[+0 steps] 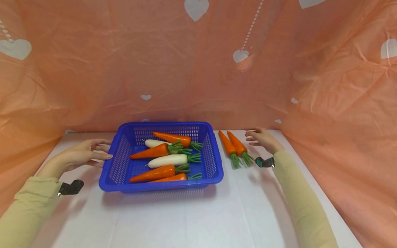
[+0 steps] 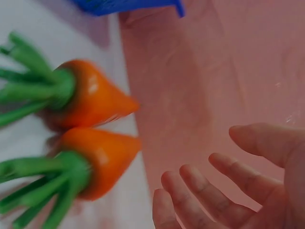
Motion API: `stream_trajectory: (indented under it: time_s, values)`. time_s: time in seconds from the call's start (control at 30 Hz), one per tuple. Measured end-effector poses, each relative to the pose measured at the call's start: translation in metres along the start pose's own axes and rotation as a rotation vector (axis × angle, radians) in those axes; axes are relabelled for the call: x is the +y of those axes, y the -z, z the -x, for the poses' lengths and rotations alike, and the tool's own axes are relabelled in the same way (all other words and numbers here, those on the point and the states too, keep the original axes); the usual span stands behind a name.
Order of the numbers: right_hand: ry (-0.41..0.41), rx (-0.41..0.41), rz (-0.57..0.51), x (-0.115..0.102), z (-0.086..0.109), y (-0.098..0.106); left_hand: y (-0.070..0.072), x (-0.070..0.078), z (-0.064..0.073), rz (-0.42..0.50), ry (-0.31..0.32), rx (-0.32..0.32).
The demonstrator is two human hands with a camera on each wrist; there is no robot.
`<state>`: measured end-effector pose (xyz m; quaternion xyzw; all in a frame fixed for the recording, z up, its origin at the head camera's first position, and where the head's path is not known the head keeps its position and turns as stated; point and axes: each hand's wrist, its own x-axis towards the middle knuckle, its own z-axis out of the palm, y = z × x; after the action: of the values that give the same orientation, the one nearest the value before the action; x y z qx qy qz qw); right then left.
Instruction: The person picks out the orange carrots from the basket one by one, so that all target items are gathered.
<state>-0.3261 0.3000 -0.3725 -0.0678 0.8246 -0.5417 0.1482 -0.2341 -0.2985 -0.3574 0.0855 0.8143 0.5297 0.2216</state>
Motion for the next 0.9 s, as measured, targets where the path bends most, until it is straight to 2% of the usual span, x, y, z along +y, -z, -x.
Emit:
stream_trajectory:
  time_s: [0.37,0.73,0.9]
  values:
    - [0.105,-0.025,0.023,-0.049,-0.008,-0.010,0.000,0.000,0.001,-0.005,0.002,-0.007]
    - [0.229,-0.111,0.095,-0.100,-0.021,-0.055,0.000,0.000,0.002,0.004,0.007,-0.009]
    - [0.250,-0.179,0.091,-0.117,-0.025,-0.079,0.001,0.001,0.001,0.003,0.004,-0.009]
